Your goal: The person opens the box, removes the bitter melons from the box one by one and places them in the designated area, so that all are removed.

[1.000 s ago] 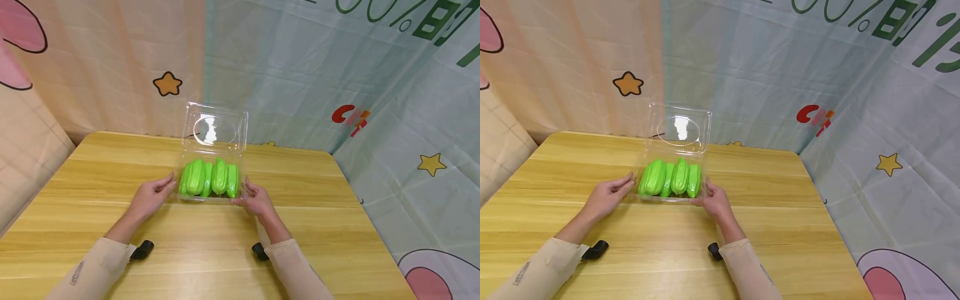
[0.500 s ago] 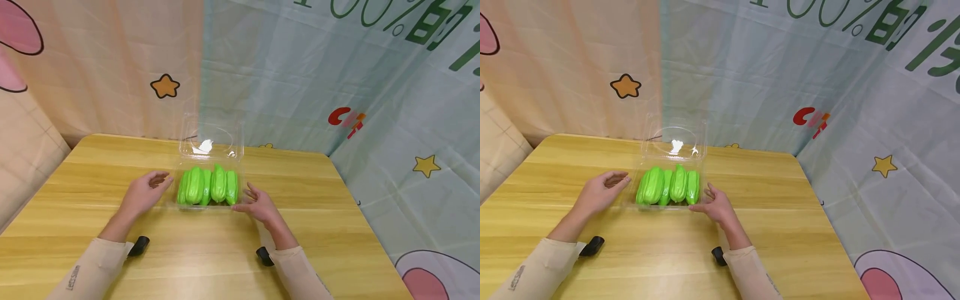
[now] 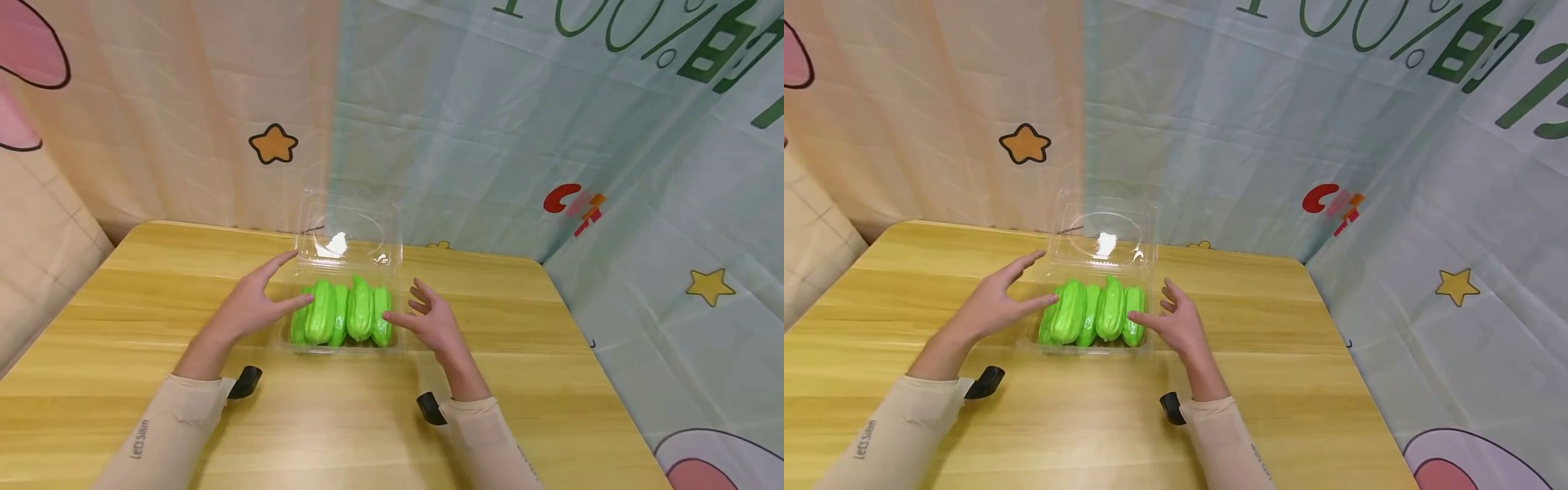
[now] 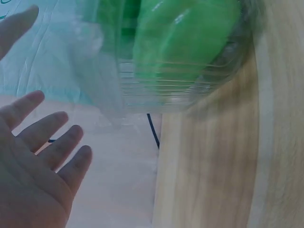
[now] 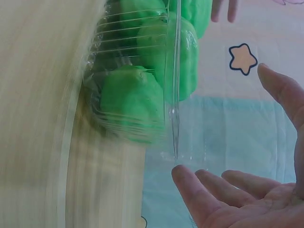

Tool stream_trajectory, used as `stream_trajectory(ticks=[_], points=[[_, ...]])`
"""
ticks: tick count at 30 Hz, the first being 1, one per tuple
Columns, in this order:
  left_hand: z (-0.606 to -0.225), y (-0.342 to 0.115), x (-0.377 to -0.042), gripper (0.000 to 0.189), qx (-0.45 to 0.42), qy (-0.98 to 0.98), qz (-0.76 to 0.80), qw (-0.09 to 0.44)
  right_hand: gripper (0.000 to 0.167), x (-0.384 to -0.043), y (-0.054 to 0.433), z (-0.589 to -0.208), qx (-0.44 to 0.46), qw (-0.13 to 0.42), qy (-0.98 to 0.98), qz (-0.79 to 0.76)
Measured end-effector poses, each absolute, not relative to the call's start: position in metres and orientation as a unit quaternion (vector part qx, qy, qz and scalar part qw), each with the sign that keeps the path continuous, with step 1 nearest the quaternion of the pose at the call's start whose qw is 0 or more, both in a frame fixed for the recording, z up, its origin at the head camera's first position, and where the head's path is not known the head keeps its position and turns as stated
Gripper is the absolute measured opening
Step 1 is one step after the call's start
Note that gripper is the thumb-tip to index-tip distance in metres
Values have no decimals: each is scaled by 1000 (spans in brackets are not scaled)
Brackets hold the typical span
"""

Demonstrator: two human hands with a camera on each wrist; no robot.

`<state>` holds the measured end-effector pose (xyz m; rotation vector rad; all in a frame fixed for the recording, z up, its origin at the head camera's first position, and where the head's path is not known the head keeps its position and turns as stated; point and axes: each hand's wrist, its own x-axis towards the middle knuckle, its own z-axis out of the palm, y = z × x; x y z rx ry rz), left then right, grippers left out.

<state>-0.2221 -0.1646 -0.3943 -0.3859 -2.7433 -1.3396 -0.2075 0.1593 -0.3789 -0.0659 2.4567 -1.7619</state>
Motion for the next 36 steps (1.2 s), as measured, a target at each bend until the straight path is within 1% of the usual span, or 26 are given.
stream_trajectory(ticks=[5, 14, 23, 33, 36], points=[[-402, -159, -222, 108, -147, -882, -446, 37, 97, -208, 157, -378, -25, 55, 810, -584], [-410, -150, -226, 114, -158, -880, -446, 39, 93, -210, 160, -367, -28, 27, 806, -590], [-409, -146, -226, 119, -158, -897, -412, 24, 93, -217, 144, -366, -46, 52, 812, -579], [-407, -148, -218, 118, -141, -909, -391, 22, 96, -214, 124, -377, -53, 80, 827, -553], [-403, -144, -219, 118, -136, -910, -391, 23, 96, -216, 125, -377, -46, 80, 831, -548]])
